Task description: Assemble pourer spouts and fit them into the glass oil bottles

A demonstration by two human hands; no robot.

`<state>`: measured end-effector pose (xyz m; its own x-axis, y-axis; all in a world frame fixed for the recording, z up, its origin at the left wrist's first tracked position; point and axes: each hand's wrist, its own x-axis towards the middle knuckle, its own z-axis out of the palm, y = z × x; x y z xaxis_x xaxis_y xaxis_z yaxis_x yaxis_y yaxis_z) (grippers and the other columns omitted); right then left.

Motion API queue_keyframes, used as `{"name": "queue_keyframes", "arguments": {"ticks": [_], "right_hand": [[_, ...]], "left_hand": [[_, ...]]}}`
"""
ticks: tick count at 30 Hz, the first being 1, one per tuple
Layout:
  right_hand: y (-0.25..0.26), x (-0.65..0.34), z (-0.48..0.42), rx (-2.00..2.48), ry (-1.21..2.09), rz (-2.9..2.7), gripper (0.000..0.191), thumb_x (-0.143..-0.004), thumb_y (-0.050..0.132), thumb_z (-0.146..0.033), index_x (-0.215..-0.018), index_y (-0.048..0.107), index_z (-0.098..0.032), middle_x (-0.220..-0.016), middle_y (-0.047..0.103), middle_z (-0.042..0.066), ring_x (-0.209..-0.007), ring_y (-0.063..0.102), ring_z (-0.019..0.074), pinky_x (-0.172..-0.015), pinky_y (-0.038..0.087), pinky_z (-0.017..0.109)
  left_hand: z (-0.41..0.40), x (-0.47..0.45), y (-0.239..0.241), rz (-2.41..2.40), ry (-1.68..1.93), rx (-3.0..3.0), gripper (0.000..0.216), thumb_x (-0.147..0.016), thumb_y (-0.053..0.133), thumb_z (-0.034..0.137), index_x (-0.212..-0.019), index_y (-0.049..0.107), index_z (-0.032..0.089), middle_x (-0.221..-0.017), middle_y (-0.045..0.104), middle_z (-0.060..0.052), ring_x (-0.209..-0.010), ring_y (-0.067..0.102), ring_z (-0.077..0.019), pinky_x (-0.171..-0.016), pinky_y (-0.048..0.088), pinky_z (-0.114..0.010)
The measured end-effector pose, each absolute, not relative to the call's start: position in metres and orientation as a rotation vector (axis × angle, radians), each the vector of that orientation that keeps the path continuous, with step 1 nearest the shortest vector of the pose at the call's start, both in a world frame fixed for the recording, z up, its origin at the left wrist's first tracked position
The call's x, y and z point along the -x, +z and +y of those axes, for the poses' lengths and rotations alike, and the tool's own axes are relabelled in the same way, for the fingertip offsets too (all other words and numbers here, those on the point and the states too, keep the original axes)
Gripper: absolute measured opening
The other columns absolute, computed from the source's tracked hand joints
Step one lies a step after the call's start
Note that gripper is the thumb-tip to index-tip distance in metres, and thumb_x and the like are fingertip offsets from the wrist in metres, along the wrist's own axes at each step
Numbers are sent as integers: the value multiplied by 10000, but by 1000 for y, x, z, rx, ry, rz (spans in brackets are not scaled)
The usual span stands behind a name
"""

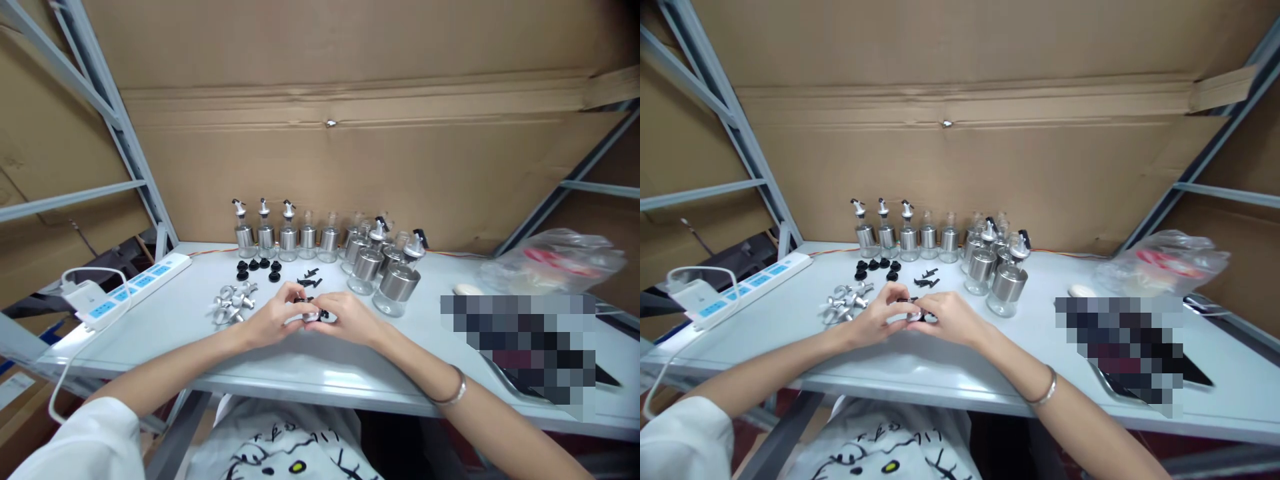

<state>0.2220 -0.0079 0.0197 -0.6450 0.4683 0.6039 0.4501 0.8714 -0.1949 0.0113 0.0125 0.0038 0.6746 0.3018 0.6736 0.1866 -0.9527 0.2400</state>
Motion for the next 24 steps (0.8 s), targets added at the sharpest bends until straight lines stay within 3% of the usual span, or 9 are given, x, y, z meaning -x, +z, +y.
{"name": "queue_keyframes", "arguments": {"ticks": [5, 9, 11, 15, 19, 24], "right_hand": [[28, -222, -13, 660, -78, -2195, 198, -927, 502, -331, -948, 585, -153, -745, 689, 64, -596, 616, 146, -557, 470, 251], [33, -226, -11, 647, -158, -2037, 140, -899, 495, -290, -948, 561, -177, -725, 677, 46, -598, 620, 146, -563, 488, 254], [33, -227, -9, 644, -181, -2023, 131, -896, 493, -290, -933, 559, -183, -707, 673, 40, -593, 622, 147, -559, 489, 255], [32, -227, -8, 637, -241, -2077, 161, -894, 520, -317, -954, 568, -175, -762, 707, 63, -630, 656, 163, -593, 504, 272], [31, -226, -9, 633, -272, -2122, 155, -894, 529, -316, -934, 563, -170, -732, 696, 53, -604, 647, 158, -567, 486, 265], [32, -226, -9, 640, -309, -2156, 179, -906, 506, -337, -931, 564, -170, -724, 686, 55, -599, 629, 160, -566, 465, 270]], "left_hand": [[23, -15, 24, 460, 1119, -2670, 413, -877, 574, 223, -1251, 401, 261, -1129, 465, -63, -997, 549, -168, -882, 519, -359], [59, -20, 42, 999, 691, -2594, 247, -882, 531, 249, -1119, 492, 190, -1127, 517, -76, -1092, 547, -190, -931, 489, -344], [83, -24, 48, 1214, 455, -2610, 286, -862, 551, 268, -1131, 510, 179, -1151, 531, -88, -1125, 542, -212, -980, 455, -359], [122, -33, 53, 1364, 285, -2605, 385, -813, 595, 298, -1166, 520, 166, -1181, 560, -121, -1178, 518, -278, -1005, 418, -410], [144, -38, 52, 1571, 188, -2562, 472, -796, 604, 323, -1215, 494, 135, -1300, 496, -199, -1271, 431, -366, -1016, 371, -519], [162, -35, 44, 1672, 173, -2533, 450, -805, 589, 323, -1213, 484, 164, -1312, 508, -175, -1268, 448, -334, -1016, 383, -497]]}}
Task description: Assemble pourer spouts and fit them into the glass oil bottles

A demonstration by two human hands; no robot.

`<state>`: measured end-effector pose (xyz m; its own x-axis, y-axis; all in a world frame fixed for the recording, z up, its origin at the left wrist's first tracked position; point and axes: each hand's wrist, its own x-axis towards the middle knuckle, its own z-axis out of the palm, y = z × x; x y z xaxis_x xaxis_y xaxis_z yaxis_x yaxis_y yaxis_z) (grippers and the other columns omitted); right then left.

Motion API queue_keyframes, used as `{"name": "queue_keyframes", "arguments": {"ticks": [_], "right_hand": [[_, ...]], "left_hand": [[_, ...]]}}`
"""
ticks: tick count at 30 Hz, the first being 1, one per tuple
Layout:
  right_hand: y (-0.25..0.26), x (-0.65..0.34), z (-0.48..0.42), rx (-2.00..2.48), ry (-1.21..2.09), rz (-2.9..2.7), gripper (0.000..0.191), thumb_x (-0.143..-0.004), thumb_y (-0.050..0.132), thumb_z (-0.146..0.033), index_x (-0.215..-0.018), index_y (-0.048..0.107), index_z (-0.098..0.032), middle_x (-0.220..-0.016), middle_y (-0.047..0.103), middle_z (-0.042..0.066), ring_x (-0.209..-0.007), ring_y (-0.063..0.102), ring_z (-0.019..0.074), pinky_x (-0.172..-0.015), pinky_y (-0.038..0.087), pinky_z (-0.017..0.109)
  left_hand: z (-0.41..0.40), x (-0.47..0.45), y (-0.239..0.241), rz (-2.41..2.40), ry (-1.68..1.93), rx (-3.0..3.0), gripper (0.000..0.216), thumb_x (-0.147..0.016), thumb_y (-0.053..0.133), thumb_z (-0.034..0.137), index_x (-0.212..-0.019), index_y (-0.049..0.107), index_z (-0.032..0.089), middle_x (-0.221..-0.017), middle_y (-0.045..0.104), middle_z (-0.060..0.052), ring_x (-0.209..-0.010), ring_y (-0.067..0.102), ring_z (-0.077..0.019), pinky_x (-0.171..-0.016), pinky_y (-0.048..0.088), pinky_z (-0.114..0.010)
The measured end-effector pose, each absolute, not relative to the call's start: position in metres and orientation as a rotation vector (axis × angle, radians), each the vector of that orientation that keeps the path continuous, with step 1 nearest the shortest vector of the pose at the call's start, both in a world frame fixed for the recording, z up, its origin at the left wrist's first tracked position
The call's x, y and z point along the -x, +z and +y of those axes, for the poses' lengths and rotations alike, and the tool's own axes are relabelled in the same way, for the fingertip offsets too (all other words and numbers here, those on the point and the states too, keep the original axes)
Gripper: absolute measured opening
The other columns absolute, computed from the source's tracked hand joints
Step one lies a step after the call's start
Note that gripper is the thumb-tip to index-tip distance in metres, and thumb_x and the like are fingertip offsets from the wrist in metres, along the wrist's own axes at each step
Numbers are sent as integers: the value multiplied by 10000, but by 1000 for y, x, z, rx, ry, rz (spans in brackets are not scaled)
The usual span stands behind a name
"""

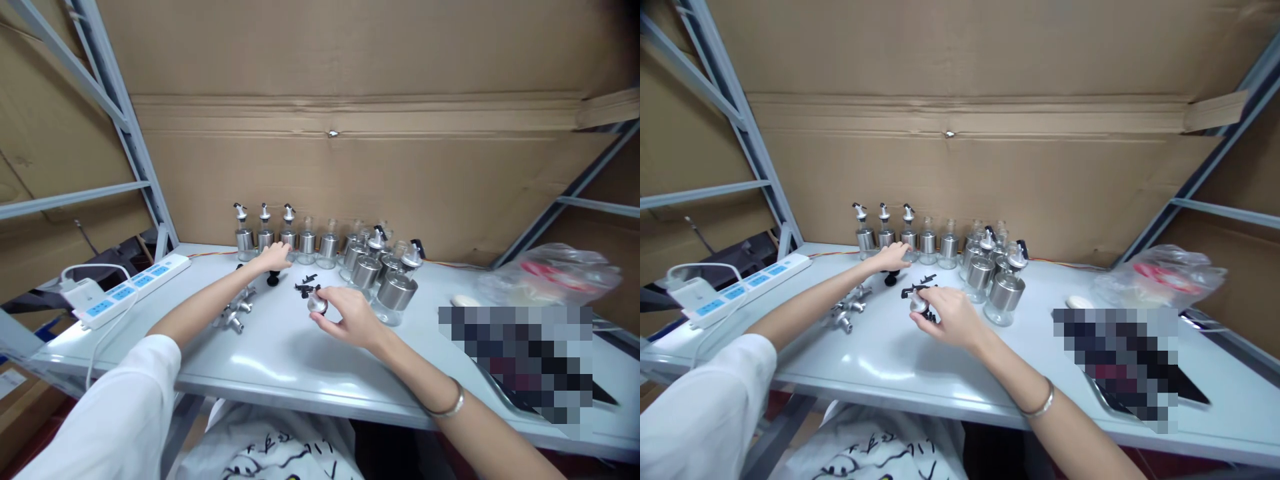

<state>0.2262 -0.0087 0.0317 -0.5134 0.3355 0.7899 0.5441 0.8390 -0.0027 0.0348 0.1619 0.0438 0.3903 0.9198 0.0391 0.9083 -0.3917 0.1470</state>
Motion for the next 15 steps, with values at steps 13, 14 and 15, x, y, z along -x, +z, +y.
{"name": "queue_keyframes", "arguments": {"ticks": [13, 14, 15], "right_hand": [[34, -226, -12, 605, -342, -2185, 175, -907, 508, -323, -933, 562, -159, -683, 658, 46, -567, 601, 156, -544, 430, 266], [35, -225, -12, 593, -349, -2172, 171, -908, 505, -320, -936, 557, -159, -688, 661, 48, -574, 606, 159, -549, 435, 268], [35, -225, -12, 583, -357, -2158, 171, -910, 500, -320, -941, 552, -160, -698, 666, 52, -583, 611, 161, -556, 441, 269]], "left_hand": [[161, -92, 82, 1514, 932, -2671, 517, -867, 448, 80, -1362, 303, 73, -1444, 288, -220, -1359, 358, -285, -1105, 338, -390], [164, -97, 84, 1522, 925, -2660, 512, -843, 467, 52, -1338, 334, 54, -1438, 289, -245, -1346, 373, -313, -1092, 348, -417], [168, -100, 85, 1532, 911, -2643, 495, -823, 482, 28, -1305, 369, 36, -1409, 320, -268, -1318, 405, -338, -1071, 364, -445]]}}
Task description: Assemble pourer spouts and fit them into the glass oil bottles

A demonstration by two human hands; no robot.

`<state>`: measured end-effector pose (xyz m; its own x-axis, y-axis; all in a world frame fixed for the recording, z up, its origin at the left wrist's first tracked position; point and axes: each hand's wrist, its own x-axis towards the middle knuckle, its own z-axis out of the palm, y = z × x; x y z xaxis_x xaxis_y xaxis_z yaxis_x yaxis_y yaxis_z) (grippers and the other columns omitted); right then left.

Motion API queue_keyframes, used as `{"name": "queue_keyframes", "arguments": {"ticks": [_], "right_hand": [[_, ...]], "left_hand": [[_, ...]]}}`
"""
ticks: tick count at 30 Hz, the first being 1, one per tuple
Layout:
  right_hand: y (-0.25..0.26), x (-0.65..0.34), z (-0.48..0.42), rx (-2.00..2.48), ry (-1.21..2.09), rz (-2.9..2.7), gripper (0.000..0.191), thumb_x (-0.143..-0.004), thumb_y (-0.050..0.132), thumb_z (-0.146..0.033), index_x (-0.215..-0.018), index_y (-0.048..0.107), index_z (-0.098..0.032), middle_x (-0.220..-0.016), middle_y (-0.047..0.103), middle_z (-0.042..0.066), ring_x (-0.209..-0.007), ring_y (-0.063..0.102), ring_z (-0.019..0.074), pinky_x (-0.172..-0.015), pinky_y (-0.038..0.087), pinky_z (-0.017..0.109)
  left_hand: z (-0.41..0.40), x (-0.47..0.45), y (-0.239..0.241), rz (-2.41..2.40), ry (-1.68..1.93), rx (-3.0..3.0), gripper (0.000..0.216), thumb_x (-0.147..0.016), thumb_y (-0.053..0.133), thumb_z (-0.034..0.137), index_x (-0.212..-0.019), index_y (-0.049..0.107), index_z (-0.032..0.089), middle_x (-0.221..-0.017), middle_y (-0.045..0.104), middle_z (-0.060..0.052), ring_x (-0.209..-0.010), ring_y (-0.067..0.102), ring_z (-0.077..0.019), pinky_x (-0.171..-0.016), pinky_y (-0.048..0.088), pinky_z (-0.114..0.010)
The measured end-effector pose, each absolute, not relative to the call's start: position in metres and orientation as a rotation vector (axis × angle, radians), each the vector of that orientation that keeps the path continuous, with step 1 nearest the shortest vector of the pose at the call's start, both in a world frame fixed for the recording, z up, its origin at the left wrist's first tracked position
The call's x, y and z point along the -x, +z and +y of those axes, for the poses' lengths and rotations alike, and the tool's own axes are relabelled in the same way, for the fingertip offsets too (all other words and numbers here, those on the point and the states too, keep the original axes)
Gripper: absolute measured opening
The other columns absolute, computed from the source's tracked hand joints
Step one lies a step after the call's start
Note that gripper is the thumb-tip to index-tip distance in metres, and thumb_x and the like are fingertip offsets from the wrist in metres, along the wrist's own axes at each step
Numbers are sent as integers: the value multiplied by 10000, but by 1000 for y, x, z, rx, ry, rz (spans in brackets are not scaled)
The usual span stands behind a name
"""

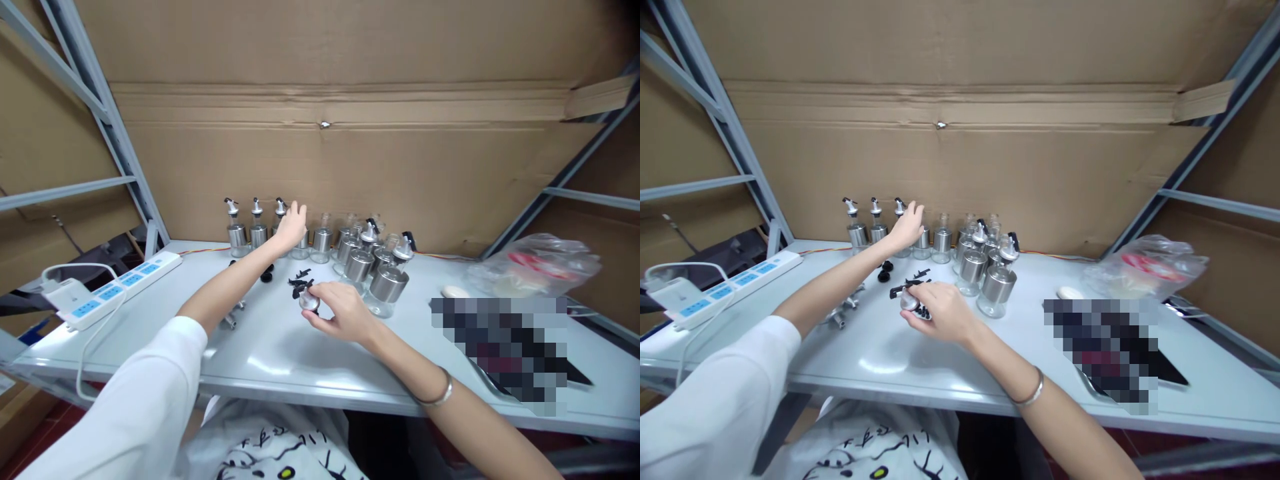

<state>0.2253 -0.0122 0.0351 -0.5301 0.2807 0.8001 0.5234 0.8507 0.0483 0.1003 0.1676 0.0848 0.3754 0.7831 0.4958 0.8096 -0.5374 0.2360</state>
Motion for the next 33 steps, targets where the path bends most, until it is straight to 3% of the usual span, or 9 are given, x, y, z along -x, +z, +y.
{"name": "queue_keyframes", "arguments": {"ticks": [4, 10, 17, 21, 25, 29, 33], "right_hand": [[36, -225, -12, 558, -380, -2123, 171, -915, 480, -326, -952, 535, -169, -708, 671, 53, -591, 615, 162, -558, 450, 269], [34, -225, -12, 558, -388, -2160, 155, -910, 489, -306, -954, 536, -165, -715, 670, 56, -587, 608, 163, -549, 447, 268], [35, -224, -12, 517, -428, -2122, 149, -909, 502, -300, -973, 525, -168, -691, 652, 38, -586, 603, 161, -546, 448, 267], [36, -226, -12, 530, -419, -2030, 187, -910, 504, -279, -1061, 513, -170, -793, 661, 70, -723, 639, 194, -623, 494, 302], [31, -230, -11, 534, -388, -1775, 330, -946, 384, -326, -1255, 416, -214, -1011, 607, 120, -974, 600, 264, -800, 506, 449], [28, -230, -8, 552, -397, -1595, 373, -957, 322, -371, -1311, 361, -260, -1079, 553, 118, -1021, 551, 283, -862, 461, 527], [31, -228, -11, 523, -441, -1582, 404, -942, 380, -359, -1333, 389, -259, -1115, 534, 106, -1026, 528, 271, -880, 445, 503]], "left_hand": [[177, -103, 82, -1542, -912, 2587, 357, -838, 490, 37, -1194, 454, 35, -1218, 488, -257, -1182, 524, -358, -1002, 402, -493], [179, -91, 67, -1512, -1148, 2614, 303, -868, 551, 162, -1149, 444, 126, -1177, 475, -162, -997, 598, -238, -946, 447, -397], [186, -100, 52, -1443, -1397, 2688, 335, -811, 525, 33, -1108, 405, 133, -896, 538, -55, -872, 573, -175, -882, 462, -348], [171, -98, 60, -1314, -1514, 2657, 356, -822, 512, 69, -1133, 375, 174, -1023, 528, -75, -973, 553, -191, -935, 431, -385], [144, -88, 79, -906, -1733, 2481, 363, -864, 517, 178, -1168, 320, 214, -1073, 495, -72, -1035, 545, -212, -953, 423, -426], [97, -76, 96, -326, -1972, 2387, 321, -941, 459, 260, -1184, 252, 281, -1074, 437, -40, -956, 592, -157, -848, 497, -361], [31, -60, 91, -42, -1889, 2719, 380, -938, 504, 191, -1219, 281, 316, -1045, 420, -2, -879, 603, -109, -778, 535, -310]]}}
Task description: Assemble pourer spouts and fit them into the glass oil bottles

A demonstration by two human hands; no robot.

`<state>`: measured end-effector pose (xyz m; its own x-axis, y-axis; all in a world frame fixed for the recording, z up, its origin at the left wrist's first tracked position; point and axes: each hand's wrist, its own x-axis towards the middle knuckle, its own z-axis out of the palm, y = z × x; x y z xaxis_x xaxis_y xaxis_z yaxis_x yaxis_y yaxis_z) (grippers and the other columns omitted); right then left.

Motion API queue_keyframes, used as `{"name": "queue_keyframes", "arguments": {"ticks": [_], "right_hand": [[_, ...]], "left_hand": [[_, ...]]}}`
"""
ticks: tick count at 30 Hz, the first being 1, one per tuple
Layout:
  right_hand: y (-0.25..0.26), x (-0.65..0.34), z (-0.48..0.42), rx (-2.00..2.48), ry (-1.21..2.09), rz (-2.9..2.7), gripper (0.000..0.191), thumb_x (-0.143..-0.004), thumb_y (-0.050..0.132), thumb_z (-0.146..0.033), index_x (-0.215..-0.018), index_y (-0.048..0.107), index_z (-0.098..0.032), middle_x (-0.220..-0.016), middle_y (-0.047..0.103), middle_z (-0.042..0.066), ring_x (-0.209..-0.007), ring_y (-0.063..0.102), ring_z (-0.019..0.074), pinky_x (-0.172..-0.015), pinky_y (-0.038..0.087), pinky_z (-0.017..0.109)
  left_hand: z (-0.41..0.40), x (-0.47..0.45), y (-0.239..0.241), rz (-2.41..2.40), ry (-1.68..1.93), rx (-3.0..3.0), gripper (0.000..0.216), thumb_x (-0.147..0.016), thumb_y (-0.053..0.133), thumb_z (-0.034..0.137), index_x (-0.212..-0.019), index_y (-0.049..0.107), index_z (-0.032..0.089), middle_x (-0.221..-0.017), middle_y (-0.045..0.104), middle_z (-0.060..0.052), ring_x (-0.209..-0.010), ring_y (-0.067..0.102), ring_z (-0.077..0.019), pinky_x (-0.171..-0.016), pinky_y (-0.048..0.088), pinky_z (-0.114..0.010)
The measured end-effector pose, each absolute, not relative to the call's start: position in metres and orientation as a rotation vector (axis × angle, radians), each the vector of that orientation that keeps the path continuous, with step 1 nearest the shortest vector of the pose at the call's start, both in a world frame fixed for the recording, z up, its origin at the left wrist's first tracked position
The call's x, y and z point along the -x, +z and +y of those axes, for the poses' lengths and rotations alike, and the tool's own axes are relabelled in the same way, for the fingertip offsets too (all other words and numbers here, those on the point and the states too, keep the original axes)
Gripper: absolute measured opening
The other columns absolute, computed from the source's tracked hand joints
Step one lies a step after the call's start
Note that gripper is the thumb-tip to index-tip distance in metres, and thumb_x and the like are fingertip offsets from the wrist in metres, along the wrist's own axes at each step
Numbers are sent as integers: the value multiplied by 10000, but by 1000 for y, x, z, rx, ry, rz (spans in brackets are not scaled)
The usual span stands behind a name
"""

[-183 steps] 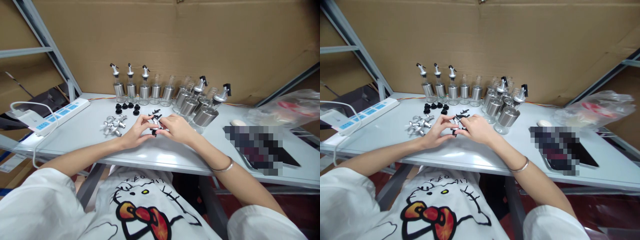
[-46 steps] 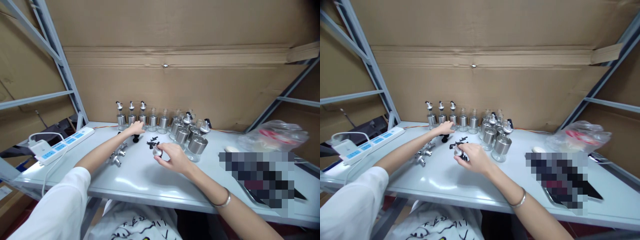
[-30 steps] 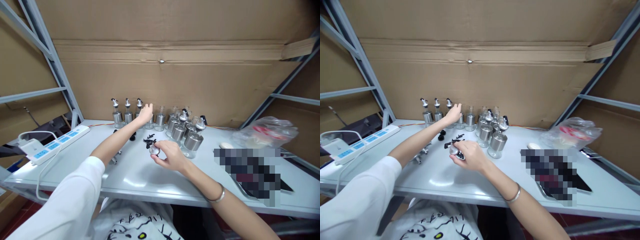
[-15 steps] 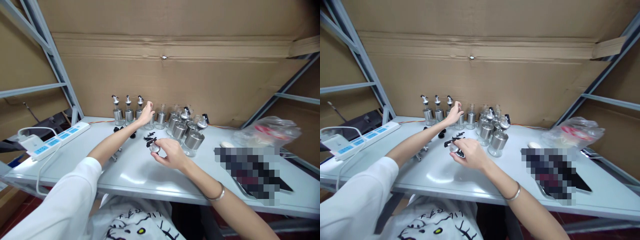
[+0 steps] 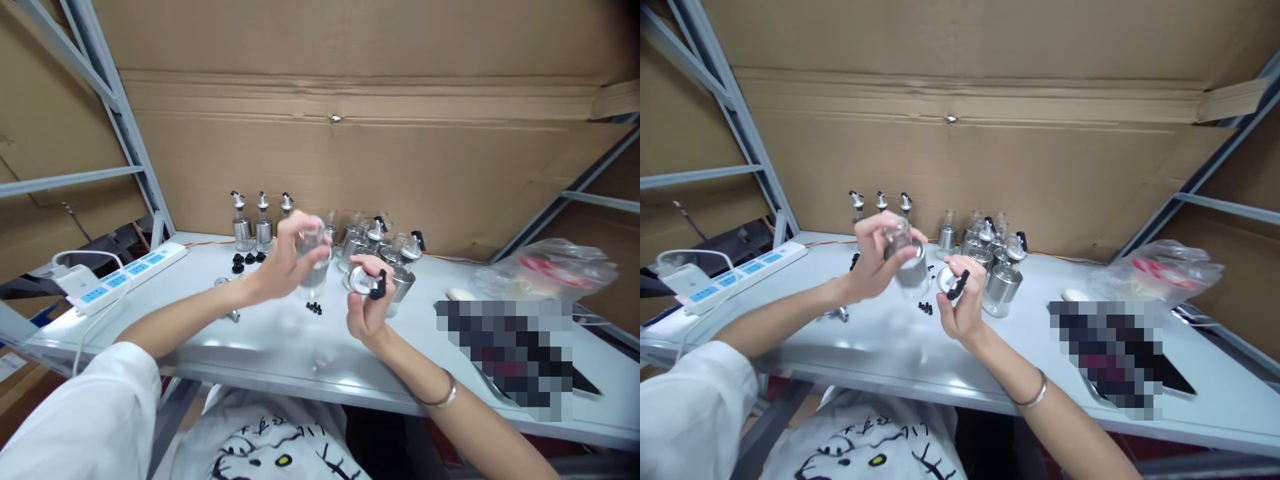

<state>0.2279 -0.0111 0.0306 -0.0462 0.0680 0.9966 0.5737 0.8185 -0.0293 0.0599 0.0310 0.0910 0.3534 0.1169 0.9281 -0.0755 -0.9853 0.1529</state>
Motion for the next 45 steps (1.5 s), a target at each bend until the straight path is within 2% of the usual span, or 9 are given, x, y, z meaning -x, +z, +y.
{"name": "queue_keyframes", "arguments": {"ticks": [10, 14, 18, 21, 24, 29, 34, 39, 45], "right_hand": [[41, -222, -28, 526, -229, -1678, 423, -943, 466, -427, -1337, 516, -282, -998, 569, 74, -938, 534, 243, -820, 462, 405], [51, -213, -33, 565, 165, -1758, 403, -933, 473, -486, -1260, 587, -281, -956, 607, 70, -886, 567, 222, -800, 488, 392], [64, -204, -40, 560, 766, -1861, 504, -921, 389, -603, -1272, 563, -287, -1019, 597, 64, -661, 515, 131, -591, 496, 287], [66, -199, -38, 522, 980, -1883, 475, -900, 450, -601, -1219, 597, -282, -1092, 563, 67, -693, 497, 117, -541, 468, 238], [62, -197, -30, 519, 1083, -1832, 454, -899, 474, -587, -1194, 604, -268, -1043, 557, 59, -671, 481, 104, -525, 450, 221], [54, -198, -18, 507, 1202, -1804, 534, -896, 425, -633, -1203, 572, -222, -986, 597, 71, -662, 527, 120, -448, 414, 207], [52, -200, -20, 572, 1111, -1817, 562, -890, 402, -659, -1194, 564, -215, -1028, 630, 89, -808, 599, 169, -589, 497, 256], [53, -200, -26, 571, 1023, -1871, 544, -913, 361, -640, -1234, 538, -238, -1053, 625, 75, -736, 586, 152, -647, 522, 290], [61, -208, -33, 607, 864, -1976, 503, -930, 383, -595, -1226, 540, -219, -1119, 628, 86, -938, 616, 180, -859, 508, 337]], "left_hand": [[-23, -32, 47, -10, 1229, -2265, 583, -920, 526, 112, -1355, 206, 331, -980, 513, -18, -916, 622, -131, -801, 556, -302], [-20, -31, 41, -19, 1231, -2170, 577, -923, 521, 113, -1353, 208, 338, -988, 534, -25, -927, 620, -132, -788, 558, -291], [-18, -30, 33, -75, 1198, -2152, 585, -924, 523, 121, -1350, 198, 357, -1113, 513, -51, -927, 631, -125, -794, 559, -295], [-18, -27, 27, -61, 1223, -2094, 546, -927, 526, 131, -1313, 216, 360, -1160, 508, -52, -923, 643, -122, -801, 557, -300], [-17, -26, 22, 15, 1197, -1925, 565, -891, 620, 238, -1263, 218, 378, -1250, 487, -66, -918, 665, -141, -775, 561, -299], [-6, -23, 15, 86, 973, -1685, 878, -614, 829, 487, -1240, 220, 406, -1441, 292, -139, -919, 681, -198, -774, 566, -360], [1, -19, -6, 172, 968, -1785, 1161, -460, 905, 462, -1326, 135, 396, -1497, 146, -200, -1159, 571, -326, -884, 525, -444], [-3, -18, -25, 177, 1043, -2026, 1438, -386, 945, 360, -1431, -40, 418, -1524, 95, -190, -1360, 331, -406, -1010, 441, -520], [2, -16, -25, 15, 1197, -2199, 1286, -518, 911, 317, -1436, 16, 423, -1477, 212, -162, -1254, 472, -328, -966, 475, -460]]}}
